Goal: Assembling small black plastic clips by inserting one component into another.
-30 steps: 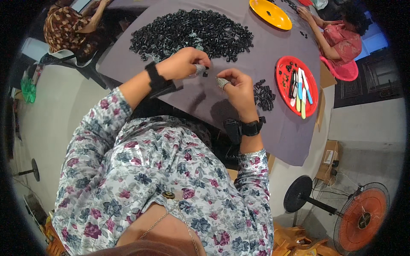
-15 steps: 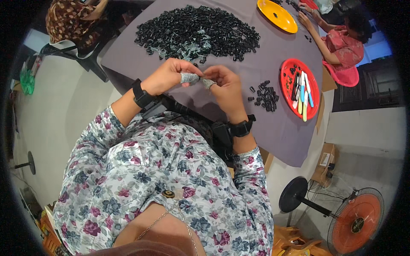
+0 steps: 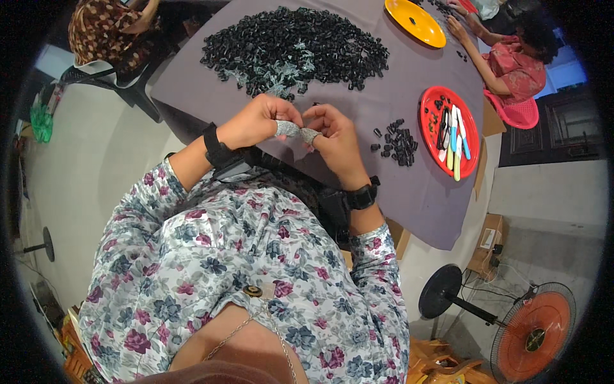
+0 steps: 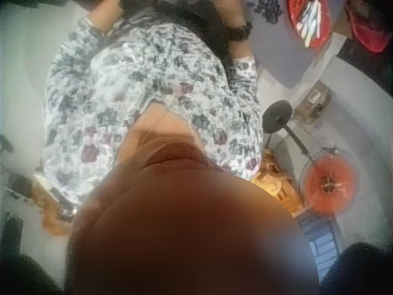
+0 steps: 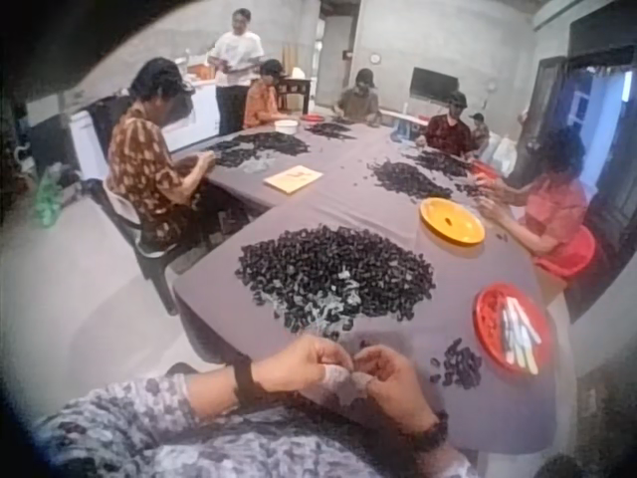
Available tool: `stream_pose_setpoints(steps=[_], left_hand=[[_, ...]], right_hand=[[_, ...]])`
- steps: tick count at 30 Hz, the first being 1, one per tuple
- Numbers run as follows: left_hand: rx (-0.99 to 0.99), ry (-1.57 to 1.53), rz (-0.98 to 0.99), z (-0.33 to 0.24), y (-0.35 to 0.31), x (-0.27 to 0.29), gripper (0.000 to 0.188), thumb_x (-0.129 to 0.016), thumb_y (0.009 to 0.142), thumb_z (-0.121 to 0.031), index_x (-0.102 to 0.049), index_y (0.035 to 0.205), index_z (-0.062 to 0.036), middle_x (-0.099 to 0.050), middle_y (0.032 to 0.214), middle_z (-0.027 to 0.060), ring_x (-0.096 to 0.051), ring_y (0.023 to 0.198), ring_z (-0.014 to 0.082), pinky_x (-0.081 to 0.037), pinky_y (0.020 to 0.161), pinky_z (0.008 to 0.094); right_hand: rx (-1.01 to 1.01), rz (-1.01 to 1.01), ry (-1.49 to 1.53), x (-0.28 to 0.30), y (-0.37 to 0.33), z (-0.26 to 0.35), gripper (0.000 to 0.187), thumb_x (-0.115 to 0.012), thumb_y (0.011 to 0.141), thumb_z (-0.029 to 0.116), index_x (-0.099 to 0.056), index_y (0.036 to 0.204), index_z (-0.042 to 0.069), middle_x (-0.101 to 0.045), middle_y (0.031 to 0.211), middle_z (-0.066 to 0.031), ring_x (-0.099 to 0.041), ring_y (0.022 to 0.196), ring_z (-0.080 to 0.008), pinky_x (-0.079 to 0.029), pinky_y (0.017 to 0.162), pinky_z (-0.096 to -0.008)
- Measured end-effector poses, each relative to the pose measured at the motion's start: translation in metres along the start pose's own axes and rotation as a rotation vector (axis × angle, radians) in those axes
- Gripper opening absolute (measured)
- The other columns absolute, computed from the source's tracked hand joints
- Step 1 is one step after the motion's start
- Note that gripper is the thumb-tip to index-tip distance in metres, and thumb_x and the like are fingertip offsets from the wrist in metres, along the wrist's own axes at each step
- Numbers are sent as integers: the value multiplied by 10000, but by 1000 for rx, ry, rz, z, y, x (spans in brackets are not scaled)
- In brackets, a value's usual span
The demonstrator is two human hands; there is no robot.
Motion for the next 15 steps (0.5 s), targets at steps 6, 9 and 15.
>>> stream_pose_setpoints(steps=[6, 9, 15], left_hand=[[64, -167, -110, 10, 8, 23, 179, -597, 880, 17, -706, 1020, -12, -696, 897, 8, -612, 774, 40, -498, 669, 189], [66, -253, -185, 18, 7, 42, 148, -605, 923, -11, -697, 1038, -4, -688, 888, 17, -604, 706, 54, -497, 634, 195], [62, -306, -235, 17, 3, 49, 135, -596, 944, -22, -689, 1038, 6, -678, 868, 31, -589, 661, 62, -487, 614, 189]], right_hand=[[83, -174, -452, 44, 9, 40, 296, -629, 825, -22, -642, 1121, -20, -693, 874, -115, -686, 841, -217, -542, 712, -323], [160, -162, -893, 50, 31, 43, 327, -646, 802, 3, -666, 1129, 5, -691, 986, -157, -692, 894, -275, -539, 790, -361], [222, -40, -1198, 15, 56, 26, 221, -661, 754, 5, -662, 975, -3, -662, 958, -191, -643, 906, -363, -513, 796, -422]])
Point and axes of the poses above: each hand's wrist, its own y-axis towards the middle knuckle, its own x-axis out of the back of the hand, z = x × y, the point moved 9 cm from there along y, towards the middle knuckle
